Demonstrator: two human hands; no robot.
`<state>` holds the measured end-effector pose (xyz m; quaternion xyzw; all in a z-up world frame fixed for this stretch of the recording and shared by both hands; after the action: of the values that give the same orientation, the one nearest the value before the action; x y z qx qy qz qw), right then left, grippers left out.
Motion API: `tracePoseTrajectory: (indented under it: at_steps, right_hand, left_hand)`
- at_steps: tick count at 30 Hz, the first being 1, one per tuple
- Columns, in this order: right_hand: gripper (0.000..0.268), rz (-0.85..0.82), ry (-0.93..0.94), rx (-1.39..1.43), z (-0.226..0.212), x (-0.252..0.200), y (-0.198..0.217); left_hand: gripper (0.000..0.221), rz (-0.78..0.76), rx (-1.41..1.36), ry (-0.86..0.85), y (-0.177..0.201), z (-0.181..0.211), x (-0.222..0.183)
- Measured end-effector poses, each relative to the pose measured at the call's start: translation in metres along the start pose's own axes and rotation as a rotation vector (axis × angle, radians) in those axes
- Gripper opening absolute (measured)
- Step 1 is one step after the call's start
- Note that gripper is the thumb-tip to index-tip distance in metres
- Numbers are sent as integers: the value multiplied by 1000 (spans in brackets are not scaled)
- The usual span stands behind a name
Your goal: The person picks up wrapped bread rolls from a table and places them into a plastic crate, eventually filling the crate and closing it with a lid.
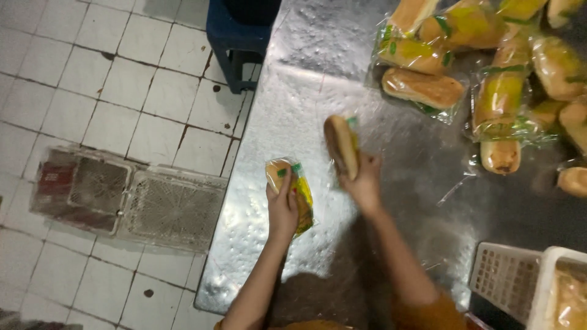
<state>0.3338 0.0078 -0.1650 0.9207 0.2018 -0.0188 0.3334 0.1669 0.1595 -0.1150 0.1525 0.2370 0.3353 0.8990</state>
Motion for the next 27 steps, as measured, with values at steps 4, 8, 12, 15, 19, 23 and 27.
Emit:
tracePoseTrajectory:
  at_steps: [4,8,12,15,19,23,27]
  right_hand:
    - [112,-374,332,-281,-6,-106,-20]
    - [77,-505,289,9,22,-51,34]
    - [32,236,-21,-18,70,110,123]
    - [71,433,19,-346,124,208,174]
    - [94,219,-28,-282,173,229,152]
    - [73,231,-86,-218,163,125,104]
    - [88,173,-171,97,51,-51,62]
  left_hand:
    - [67,-138,211,3,-25,13,-8]
    - [66,-174,413,-106,-31,30,-19]
    - [61,-132,322,-98,-31,25,-16]
    - [57,-113,260,-63,-24,19,-13]
    - [47,-117,270,-33,-27,4,-6]
    - [43,-120,256,-34,-32,12,-17]
    - [73,-158,179,-55,-25,41,-36]
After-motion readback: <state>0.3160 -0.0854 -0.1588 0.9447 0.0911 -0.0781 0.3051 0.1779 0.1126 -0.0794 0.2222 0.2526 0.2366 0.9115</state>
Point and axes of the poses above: each hand's wrist, its own x-axis towards the middle knuckle, its own y-axis out of the back of the hand, z = x × y, the point moved 4 cm from there along x, towards the middle knuckle, and after that the axes turned 1 degree about z, right-handed, at the moved point
